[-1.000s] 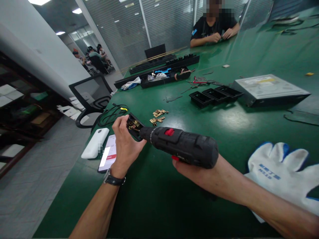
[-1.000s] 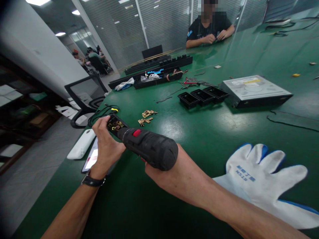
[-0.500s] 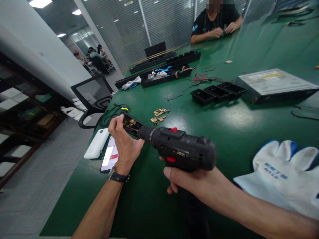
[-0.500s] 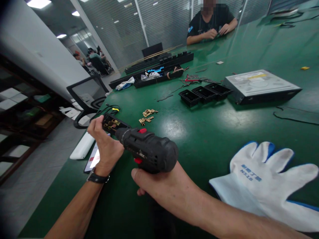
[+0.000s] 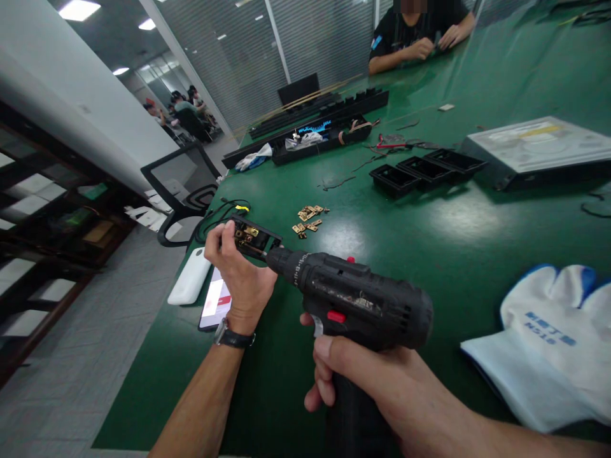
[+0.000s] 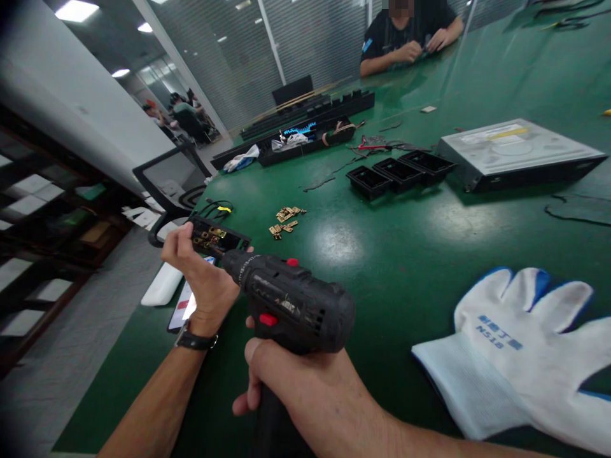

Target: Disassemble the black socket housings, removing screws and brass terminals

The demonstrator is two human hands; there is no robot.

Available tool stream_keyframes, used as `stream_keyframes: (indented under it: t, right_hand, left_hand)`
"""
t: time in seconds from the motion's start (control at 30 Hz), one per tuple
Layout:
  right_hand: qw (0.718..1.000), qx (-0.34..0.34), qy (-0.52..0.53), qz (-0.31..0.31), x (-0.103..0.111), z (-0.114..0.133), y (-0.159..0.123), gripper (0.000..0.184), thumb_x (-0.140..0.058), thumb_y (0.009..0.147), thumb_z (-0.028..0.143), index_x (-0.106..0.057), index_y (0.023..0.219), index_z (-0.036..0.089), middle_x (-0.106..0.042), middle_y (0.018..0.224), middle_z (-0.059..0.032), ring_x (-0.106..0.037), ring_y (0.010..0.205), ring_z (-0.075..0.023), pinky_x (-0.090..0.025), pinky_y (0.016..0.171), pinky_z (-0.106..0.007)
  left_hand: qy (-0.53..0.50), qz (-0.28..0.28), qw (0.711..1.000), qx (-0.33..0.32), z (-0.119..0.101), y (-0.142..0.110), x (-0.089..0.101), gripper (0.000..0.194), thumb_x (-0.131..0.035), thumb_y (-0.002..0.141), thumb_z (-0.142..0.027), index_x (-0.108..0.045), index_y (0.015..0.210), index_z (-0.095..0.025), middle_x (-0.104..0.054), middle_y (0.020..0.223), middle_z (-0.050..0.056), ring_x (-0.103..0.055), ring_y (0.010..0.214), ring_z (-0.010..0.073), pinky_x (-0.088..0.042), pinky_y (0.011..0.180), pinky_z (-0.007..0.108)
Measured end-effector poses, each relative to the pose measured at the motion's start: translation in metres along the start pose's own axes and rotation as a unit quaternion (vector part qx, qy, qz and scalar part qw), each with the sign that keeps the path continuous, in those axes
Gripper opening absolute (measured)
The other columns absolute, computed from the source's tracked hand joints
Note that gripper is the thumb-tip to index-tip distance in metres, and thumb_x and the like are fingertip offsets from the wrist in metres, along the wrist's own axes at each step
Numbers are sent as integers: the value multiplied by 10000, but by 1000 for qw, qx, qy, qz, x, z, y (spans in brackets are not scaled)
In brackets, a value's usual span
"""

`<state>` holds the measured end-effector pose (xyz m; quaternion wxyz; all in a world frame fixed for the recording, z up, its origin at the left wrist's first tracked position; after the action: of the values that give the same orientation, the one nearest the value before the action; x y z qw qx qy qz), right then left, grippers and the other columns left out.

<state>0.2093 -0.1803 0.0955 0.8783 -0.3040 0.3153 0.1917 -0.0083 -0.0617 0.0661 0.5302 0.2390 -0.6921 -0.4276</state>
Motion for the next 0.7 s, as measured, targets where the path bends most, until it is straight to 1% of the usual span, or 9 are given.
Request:
stream_keyframes:
  t: [0.13, 0.2, 0.27, 0.33, 0.4, 0.43, 0.5, 0.6, 0.7]
  right_hand:
    - [999, 5, 43, -1, -2, -5, -1, 407, -736, 841, 431, -668, 1134, 157, -632, 630, 39, -707, 651, -162, -586, 700, -292]
    - [999, 12, 38, -10, -2, -4, 0, 378, -723, 843, 407, -668, 1128, 165, -633, 624, 41, -704, 635, -163, -588, 686, -295]
    - [1000, 21, -1, -13, -1, -1, 2, 309, -714, 831, 364, -682, 1073, 175, -628, 609, 44, -697, 623, -162, -589, 685, -298]
    - [996, 37, -80, -10, 2, 3, 4, 166, -693, 824, 318, -698, 925, 187, -631, 608, 29, -696, 646, -170, -592, 701, -306]
    - [981, 69, -179, -16, 6, 9, 5, 85, -684, 811, 293, -691, 797, 210, -643, 613, 10, -687, 656, -187, -590, 677, -317]
    - [970, 91, -224, -25, 9, 12, 5, 73, -688, 804, 290, -695, 773, 224, -650, 619, 3, -684, 661, -199, -588, 660, -327]
    - [945, 144, -290, -44, 15, 20, 3, 48, -720, 782, 296, -728, 808, 257, -669, 650, -6, -690, 694, -231, -588, 645, -357]
    - [916, 206, -340, -50, 25, 32, -3, 136, -769, 756, 312, -766, 891, 297, -707, 754, -23, -707, 808, -270, -591, 684, -398]
    - [909, 207, -359, -38, 30, 38, -9, 178, -805, 729, 291, -774, 902, 319, -715, 794, -27, -704, 831, -286, -580, 683, -413]
  left_hand:
    - [-11, -3, 1000, -7, 0, 0, 1, 1038, -807, 752, -228, -193, 1589, -239, -305, 1501, 186, -325, 1439, 399, -281, 1235, 636]
    - [-24, 7, 1000, -7, 1, 0, 1, 1052, -807, 749, -226, -179, 1592, -244, -299, 1512, 187, -316, 1451, 403, -269, 1237, 644]
    - [-34, 19, 999, -7, 2, 0, 1, 1060, -810, 749, -234, -167, 1592, -252, -302, 1518, 187, -318, 1455, 405, -269, 1233, 650]
    - [-39, 24, 999, -11, 3, 0, 1, 1060, -814, 748, -244, -172, 1591, -257, -316, 1518, 183, -330, 1454, 399, -282, 1229, 642]
    - [-46, 23, 999, -16, 4, 1, 3, 1052, -816, 744, -248, -190, 1589, -252, -335, 1517, 180, -344, 1451, 389, -299, 1227, 625]
    - [-51, 22, 998, -20, 4, 2, 4, 1043, -815, 744, -250, -199, 1587, -247, -344, 1517, 179, -353, 1449, 383, -309, 1225, 614]
    - [-64, 24, 997, -27, 3, 3, 6, 1011, -800, 754, -251, -221, 1583, -234, -361, 1517, 179, -372, 1444, 371, -332, 1218, 594]
    - [-79, 29, 996, -29, 0, 4, 8, 928, -750, 787, -236, -252, 1570, -236, -391, 1513, 169, -397, 1441, 346, -354, 1214, 571]
    - [-81, 37, 996, -21, -1, 4, 8, 898, -729, 800, -239, -259, 1565, -249, -404, 1517, 160, -404, 1446, 331, -349, 1229, 567]
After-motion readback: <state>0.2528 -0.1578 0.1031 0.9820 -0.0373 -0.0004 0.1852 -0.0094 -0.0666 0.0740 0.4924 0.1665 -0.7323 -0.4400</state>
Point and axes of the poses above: each hand's wrist, its own y-axis towards the middle knuckle, its own x-axis out of the back of the hand, z = x × y, the point moved 2 cm from there along y, towards the middle knuckle
